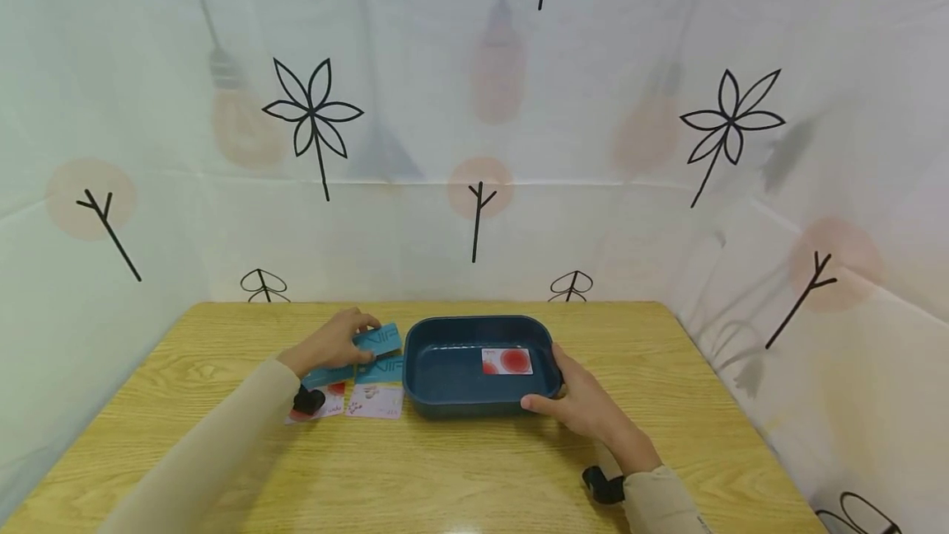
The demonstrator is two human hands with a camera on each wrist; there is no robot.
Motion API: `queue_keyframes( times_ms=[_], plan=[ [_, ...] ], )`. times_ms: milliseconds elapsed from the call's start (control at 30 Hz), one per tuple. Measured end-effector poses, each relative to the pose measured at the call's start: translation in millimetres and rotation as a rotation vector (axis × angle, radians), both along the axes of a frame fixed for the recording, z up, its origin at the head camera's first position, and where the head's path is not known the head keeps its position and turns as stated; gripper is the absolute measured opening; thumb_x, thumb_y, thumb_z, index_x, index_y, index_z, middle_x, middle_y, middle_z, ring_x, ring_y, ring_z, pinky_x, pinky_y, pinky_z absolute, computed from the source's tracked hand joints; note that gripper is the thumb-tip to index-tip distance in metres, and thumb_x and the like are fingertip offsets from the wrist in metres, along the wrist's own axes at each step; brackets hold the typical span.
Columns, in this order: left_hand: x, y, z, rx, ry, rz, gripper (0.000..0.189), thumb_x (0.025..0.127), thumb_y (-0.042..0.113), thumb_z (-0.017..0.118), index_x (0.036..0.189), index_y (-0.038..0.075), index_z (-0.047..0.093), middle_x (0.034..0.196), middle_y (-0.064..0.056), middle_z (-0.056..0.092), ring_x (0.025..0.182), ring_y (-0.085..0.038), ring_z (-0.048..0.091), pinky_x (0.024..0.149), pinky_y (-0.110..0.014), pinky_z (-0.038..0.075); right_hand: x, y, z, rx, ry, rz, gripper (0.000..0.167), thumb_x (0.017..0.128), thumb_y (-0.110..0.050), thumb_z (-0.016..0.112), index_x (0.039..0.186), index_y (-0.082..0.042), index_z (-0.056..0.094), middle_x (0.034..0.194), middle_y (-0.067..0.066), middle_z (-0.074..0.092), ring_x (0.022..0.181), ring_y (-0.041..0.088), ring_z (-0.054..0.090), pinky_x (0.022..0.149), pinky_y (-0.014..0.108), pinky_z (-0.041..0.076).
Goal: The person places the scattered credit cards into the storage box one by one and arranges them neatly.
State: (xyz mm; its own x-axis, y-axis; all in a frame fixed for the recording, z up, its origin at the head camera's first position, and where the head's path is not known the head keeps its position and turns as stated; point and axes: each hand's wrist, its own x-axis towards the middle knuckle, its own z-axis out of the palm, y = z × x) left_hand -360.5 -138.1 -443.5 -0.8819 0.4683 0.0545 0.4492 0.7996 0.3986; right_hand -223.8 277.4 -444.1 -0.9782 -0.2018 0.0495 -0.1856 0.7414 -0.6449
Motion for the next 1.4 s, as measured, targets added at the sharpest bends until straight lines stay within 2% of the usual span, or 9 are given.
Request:
queue_keyframes(
  times_ms=[467, 767, 1100, 1233, 1400],
  plan=[
    [20.5, 3.7, 9.1, 0.011, 0.051, -0.035, 0.054, 0.077, 0.033, 0.078, 0.126, 0.020, 0.060, 0.110, -0.002, 0.052, 0.100, -0.021, 0.049, 0.085, -0.040, 0.045, 1.0, 0.0, -1.0, 0.004, 0.009, -0.006, 0.105, 0.082, -0.050, 0.070, 0.150, 0.005, 0.011, 0.151, 0.028, 0.023, 0.133, 0.043, 0.035, 0.104, 0.058, 0.029],
    [25.4, 2.6, 18.6, 0.032, 0.071, -0.040, 0.053, 0.078, 0.030, 0.077, 0.127, 0.019, 0.059, 0.109, -0.003, 0.053, 0.092, -0.019, 0.048, 0.078, -0.037, 0.044, 0.9, -0.5, 0.1, 0.005, 0.019, 0.005, 0.104, 0.083, -0.050, 0.069, 0.150, 0.005, 0.011, 0.151, 0.028, 0.022, 0.133, 0.043, 0.034, 0.104, 0.058, 0.029],
    [31.3, 1.8, 31.4, 0.075, 0.119, -0.075, 0.051, 0.080, 0.027, 0.075, 0.128, 0.018, 0.059, 0.109, -0.003, 0.051, 0.094, -0.019, 0.047, 0.078, -0.038, 0.043, -1.0, -0.6, -3.5, 0.011, 0.009, 0.009, 0.105, 0.083, -0.051, 0.068, 0.151, 0.005, 0.010, 0.151, 0.028, 0.022, 0.132, 0.043, 0.035, 0.104, 0.058, 0.029],
    [30.2, 7.1, 36.5, 0.087, 0.146, -0.104, 0.051, 0.079, 0.029, 0.075, 0.127, 0.020, 0.059, 0.107, 0.000, 0.051, 0.094, -0.018, 0.046, 0.077, -0.036, 0.042, -0.4, -0.2, -2.0, 0.010, 0.029, 0.005, 0.104, 0.083, -0.050, 0.069, 0.150, 0.005, 0.012, 0.151, 0.028, 0.024, 0.132, 0.043, 0.036, 0.103, 0.059, 0.029],
    [31.8, 20.0, 42.3, 0.060, 0.164, -0.148, 0.053, 0.080, 0.032, 0.073, 0.129, 0.020, 0.058, 0.108, 0.001, 0.052, 0.095, -0.017, 0.047, 0.078, -0.035, 0.043, 0.2, 1.2, -1.3, 0.010, 0.030, 0.011, 0.104, 0.083, -0.049, 0.069, 0.150, 0.006, 0.011, 0.151, 0.029, 0.023, 0.131, 0.043, 0.037, 0.103, 0.058, 0.030]
  ],
)
